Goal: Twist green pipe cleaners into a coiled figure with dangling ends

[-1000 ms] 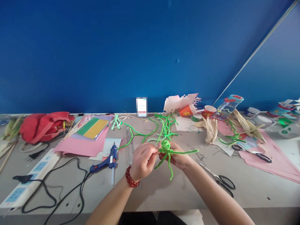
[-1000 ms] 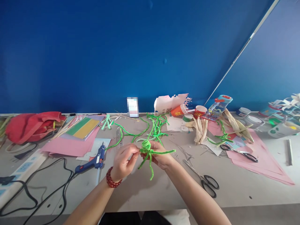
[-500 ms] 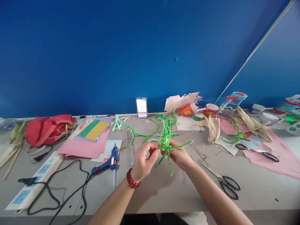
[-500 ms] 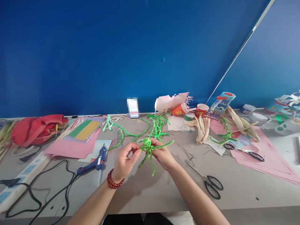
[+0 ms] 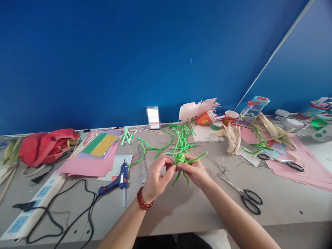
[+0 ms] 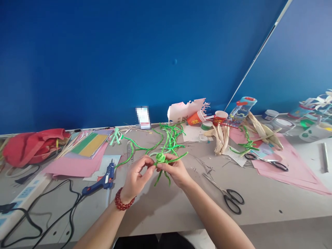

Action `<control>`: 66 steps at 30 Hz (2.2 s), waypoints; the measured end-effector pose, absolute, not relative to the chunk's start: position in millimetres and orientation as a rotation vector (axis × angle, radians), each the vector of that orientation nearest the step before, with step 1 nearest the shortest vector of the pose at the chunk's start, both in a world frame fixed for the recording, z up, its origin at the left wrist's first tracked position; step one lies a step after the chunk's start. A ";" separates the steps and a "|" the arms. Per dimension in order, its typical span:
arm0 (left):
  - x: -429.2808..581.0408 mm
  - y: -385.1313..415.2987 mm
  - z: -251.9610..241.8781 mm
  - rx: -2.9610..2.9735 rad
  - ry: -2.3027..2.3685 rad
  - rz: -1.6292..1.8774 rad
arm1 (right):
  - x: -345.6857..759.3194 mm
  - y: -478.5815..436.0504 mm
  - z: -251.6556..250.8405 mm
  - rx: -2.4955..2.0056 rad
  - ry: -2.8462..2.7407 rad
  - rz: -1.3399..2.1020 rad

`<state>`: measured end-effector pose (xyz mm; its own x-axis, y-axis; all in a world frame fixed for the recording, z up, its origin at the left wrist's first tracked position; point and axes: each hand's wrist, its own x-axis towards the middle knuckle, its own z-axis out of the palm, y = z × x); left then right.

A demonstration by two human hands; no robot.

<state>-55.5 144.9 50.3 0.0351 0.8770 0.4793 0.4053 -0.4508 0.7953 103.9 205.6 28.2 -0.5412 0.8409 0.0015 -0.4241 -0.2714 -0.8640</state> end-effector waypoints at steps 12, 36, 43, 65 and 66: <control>-56.9 146.2 46.2 1.991 1.214 1.458 | 104.1 205.8 25.1 -0.599 -1.039 1.958; -54.6 144.5 45.3 2.265 1.379 1.536 | 92.8 193.7 13.9 -0.608 -0.911 1.904; -51.4 141.3 46.1 2.249 1.428 1.540 | 91.8 191.7 16.2 -0.602 -0.913 1.872; -53.0 145.6 35.4 2.362 1.474 1.592 | 90.6 196.2 14.9 -0.607 -0.884 1.725; -52.0 145.5 35.3 2.348 1.478 1.591 | 90.6 196.8 12.8 -0.606 -0.900 1.698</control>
<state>-52.0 145.5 35.3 0.0787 0.6498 0.7560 0.7060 -0.5718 0.4179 90.6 196.8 12.8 -0.3007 0.9529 0.0406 -0.5690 -0.1450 -0.8094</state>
